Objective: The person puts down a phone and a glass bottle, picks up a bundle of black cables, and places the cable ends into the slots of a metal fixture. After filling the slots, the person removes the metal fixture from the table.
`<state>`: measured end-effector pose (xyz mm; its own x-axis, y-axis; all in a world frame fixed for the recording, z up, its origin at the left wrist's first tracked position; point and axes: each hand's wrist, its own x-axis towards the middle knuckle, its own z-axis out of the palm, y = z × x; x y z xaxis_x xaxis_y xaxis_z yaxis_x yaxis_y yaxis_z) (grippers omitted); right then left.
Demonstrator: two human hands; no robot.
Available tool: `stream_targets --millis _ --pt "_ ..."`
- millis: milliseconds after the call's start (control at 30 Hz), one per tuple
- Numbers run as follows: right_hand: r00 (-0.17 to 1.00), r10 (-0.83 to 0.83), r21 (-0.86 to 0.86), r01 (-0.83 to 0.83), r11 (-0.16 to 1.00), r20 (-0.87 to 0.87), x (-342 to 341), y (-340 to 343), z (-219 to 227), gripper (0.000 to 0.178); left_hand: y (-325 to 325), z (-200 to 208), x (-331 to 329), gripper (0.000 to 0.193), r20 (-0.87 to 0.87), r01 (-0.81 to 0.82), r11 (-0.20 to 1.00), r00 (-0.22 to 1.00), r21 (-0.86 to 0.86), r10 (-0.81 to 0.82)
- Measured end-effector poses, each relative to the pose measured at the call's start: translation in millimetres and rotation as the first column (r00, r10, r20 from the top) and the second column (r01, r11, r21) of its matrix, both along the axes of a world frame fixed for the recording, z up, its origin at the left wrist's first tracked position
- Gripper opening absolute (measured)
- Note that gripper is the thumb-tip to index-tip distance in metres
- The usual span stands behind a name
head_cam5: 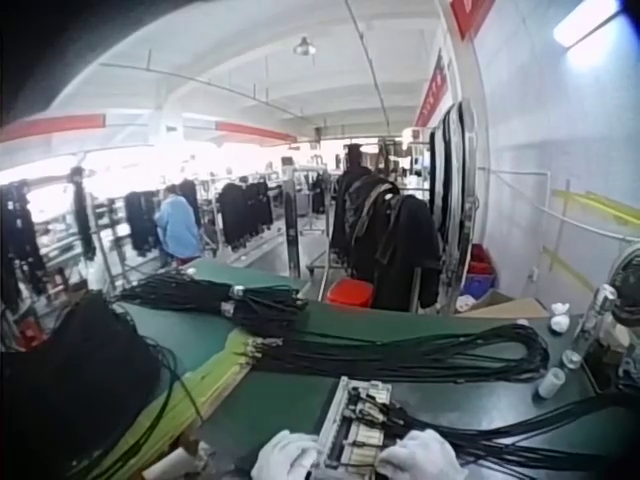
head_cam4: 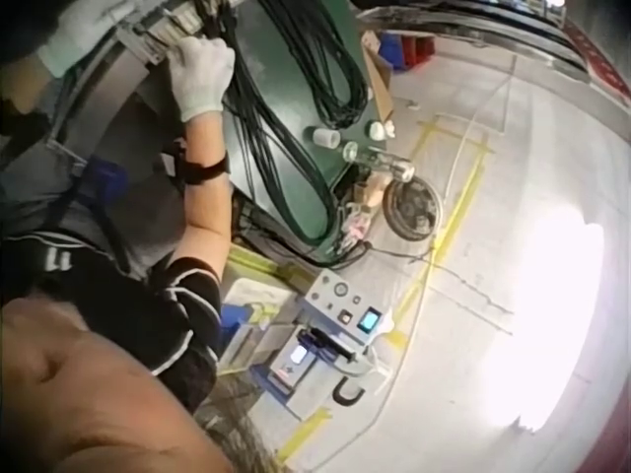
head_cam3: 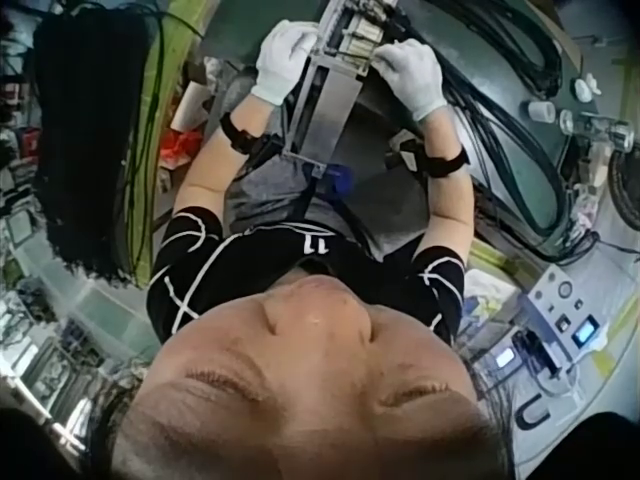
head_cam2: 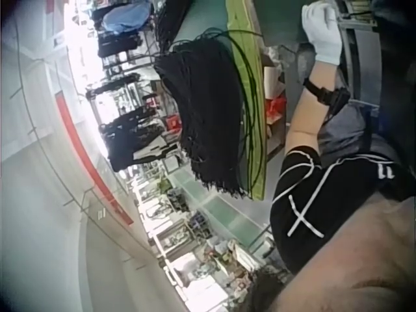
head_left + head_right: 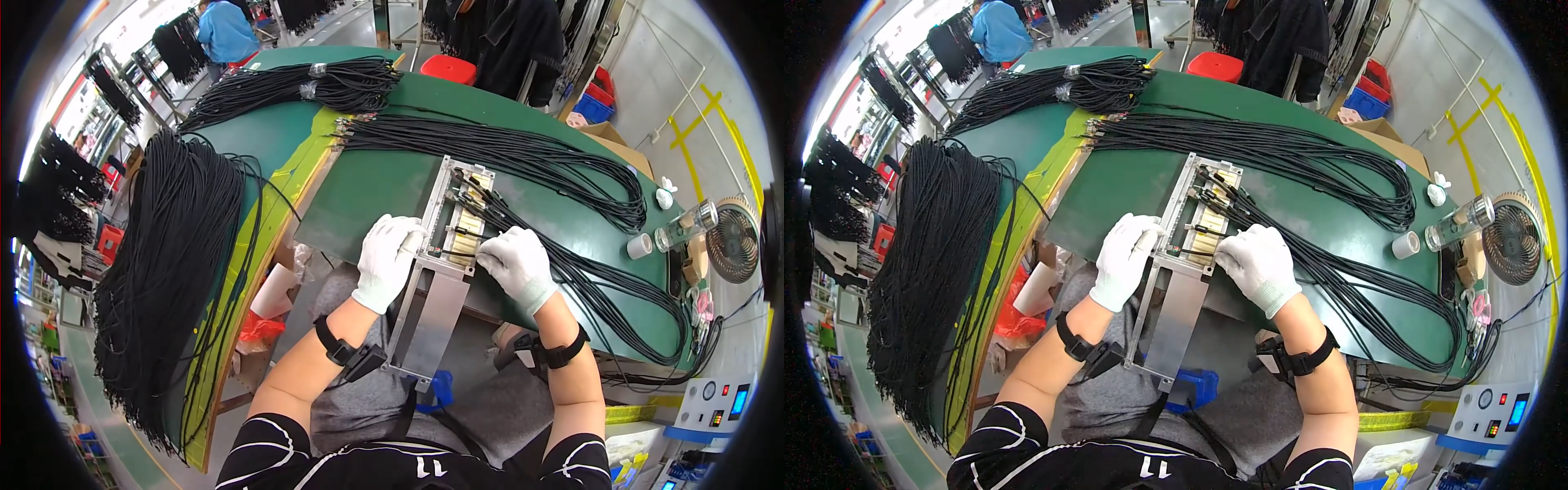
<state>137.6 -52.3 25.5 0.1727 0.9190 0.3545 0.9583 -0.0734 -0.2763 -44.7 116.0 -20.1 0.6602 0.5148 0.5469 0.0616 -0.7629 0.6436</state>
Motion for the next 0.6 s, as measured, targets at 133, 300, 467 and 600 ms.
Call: stream_targets --millis 133,300,467,600 --pt "1.0 0.004 0.029 -0.003 1.0 -0.025 -4 0 -3 0.008 -3 4 3 0.017 0.018 0.07 0.995 0.997 -0.065 -0.069" --pt "0.999 -0.015 0.032 0.016 0.999 -0.03 -9 2 -9 0.01 -19 12 9 0.026 -0.107 0.129 0.932 0.989 0.339 -0.098" --pt "0.99 -0.123 0.088 0.117 0.989 0.063 7 9 -10 0.014 -10 5 11 0.034 -0.141 0.151 0.92 0.984 0.361 -0.106" --pt "0.981 -0.157 0.066 0.15 0.987 0.117 17 6 -11 0.016 -8 4 5 0.03 -0.14 0.136 0.934 0.986 0.331 -0.094"
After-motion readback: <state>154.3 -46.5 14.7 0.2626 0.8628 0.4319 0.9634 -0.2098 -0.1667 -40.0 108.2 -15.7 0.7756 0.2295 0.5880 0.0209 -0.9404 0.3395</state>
